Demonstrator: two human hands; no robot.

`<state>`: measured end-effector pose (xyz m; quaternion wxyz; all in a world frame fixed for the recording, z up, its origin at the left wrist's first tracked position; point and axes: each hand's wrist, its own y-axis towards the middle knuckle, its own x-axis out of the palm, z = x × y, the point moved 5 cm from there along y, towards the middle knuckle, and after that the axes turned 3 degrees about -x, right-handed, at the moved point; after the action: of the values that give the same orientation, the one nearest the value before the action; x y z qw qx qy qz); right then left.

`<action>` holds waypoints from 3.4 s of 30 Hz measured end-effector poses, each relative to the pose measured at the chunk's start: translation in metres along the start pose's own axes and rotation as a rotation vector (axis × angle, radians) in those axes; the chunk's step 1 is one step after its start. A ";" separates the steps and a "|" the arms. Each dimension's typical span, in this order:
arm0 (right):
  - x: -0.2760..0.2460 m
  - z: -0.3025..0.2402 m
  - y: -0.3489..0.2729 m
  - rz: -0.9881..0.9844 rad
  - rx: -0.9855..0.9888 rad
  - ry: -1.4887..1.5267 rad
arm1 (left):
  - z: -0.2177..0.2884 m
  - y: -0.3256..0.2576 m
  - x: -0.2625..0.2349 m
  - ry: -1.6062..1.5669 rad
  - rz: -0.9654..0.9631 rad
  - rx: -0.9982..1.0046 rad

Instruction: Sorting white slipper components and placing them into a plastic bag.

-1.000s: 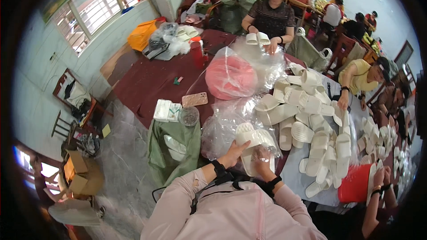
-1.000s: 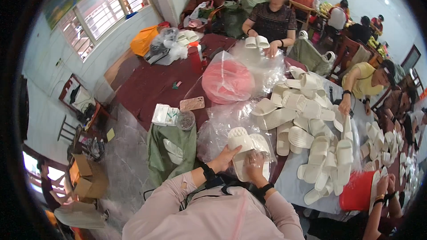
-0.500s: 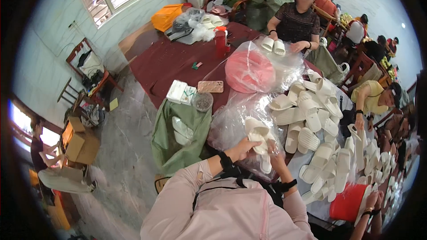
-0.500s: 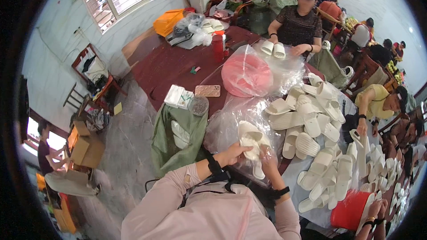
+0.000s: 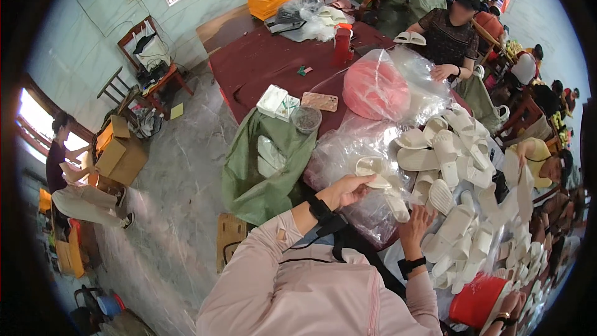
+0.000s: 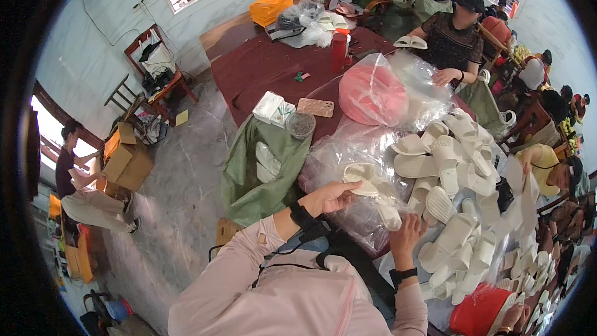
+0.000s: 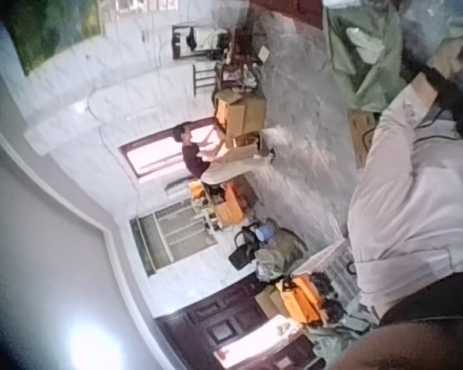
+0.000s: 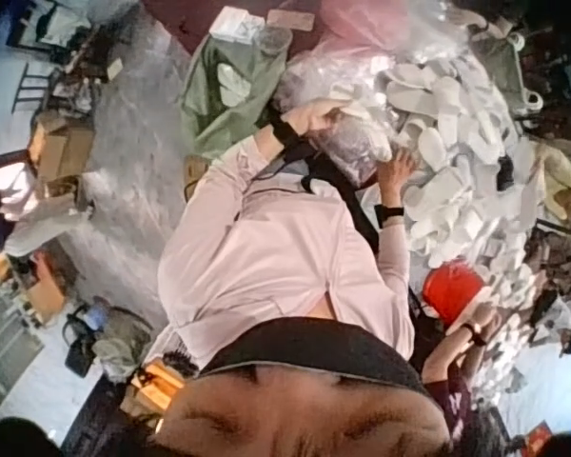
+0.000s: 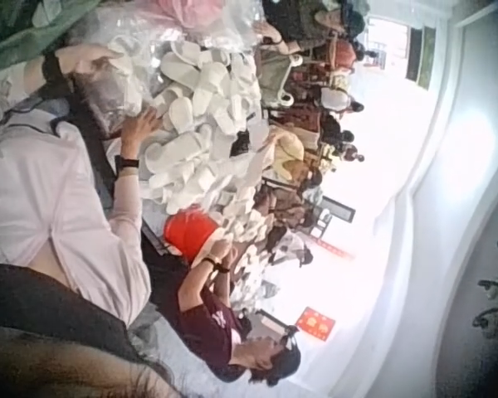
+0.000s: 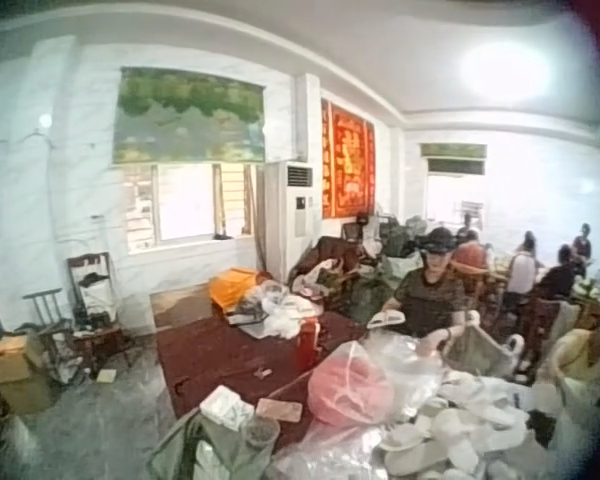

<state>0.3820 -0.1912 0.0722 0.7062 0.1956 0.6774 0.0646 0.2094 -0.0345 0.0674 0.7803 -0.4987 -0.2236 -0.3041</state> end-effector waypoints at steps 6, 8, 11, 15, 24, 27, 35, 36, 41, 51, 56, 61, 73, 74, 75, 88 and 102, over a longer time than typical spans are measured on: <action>-0.045 0.003 0.005 0.536 0.269 0.149 | 0.011 -0.027 0.000 -0.008 -0.110 -0.001; -0.064 -0.001 0.015 0.631 0.302 0.317 | 0.021 -0.049 0.009 -0.011 -0.163 0.009; -0.013 0.013 0.015 0.109 0.465 1.038 | 0.037 -0.080 0.009 -0.019 -0.238 0.038; -0.010 -0.030 0.037 0.206 0.343 1.126 | 0.069 -0.113 -0.028 0.013 -0.245 0.103; -0.035 -0.205 0.132 0.038 0.301 1.150 | 0.181 -0.244 -0.144 0.177 0.142 0.456; -0.016 -0.262 0.154 -0.043 0.283 1.233 | 0.207 -0.255 -0.192 0.158 0.058 0.509; 0.051 -0.333 0.153 -0.047 0.150 1.034 | 0.230 -0.213 -0.302 0.190 0.292 0.302; 0.053 -0.335 0.151 -0.044 0.160 1.030 | 0.229 -0.200 -0.326 0.230 0.384 0.257; 0.089 -0.328 0.129 -0.285 0.292 0.902 | 0.180 -0.136 -0.407 0.126 0.500 0.179; 0.077 -0.315 0.084 -0.266 0.571 0.968 | 0.024 -0.081 -0.518 0.941 0.872 -0.069; 0.073 -0.296 0.077 -0.212 0.847 1.181 | -0.016 -0.071 -0.508 1.001 0.803 -0.151; 0.055 -0.281 0.085 -0.114 1.052 1.353 | -0.049 -0.072 -0.567 0.973 1.105 -0.442; 0.074 -0.416 0.106 -0.690 0.452 1.701 | -0.043 -0.150 -0.626 0.662 1.651 0.680; 0.087 -0.405 0.102 -0.653 0.471 1.686 | -0.045 -0.153 -0.602 0.675 1.611 0.694; 0.097 -0.397 0.099 -0.715 0.301 1.373 | -0.033 -0.140 -0.581 0.505 1.498 0.397; 0.157 -0.385 0.050 -0.731 -0.692 0.118 | 0.081 -0.206 -0.457 -0.080 1.102 0.796; 0.122 -0.338 0.064 -0.577 -0.649 0.249 | 0.071 -0.229 -0.404 0.233 1.473 0.824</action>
<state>0.0707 -0.0249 -0.0202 0.6333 -0.2423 0.7285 0.0970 -0.2428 0.0589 -0.0204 0.9163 -0.1588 0.1469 0.3372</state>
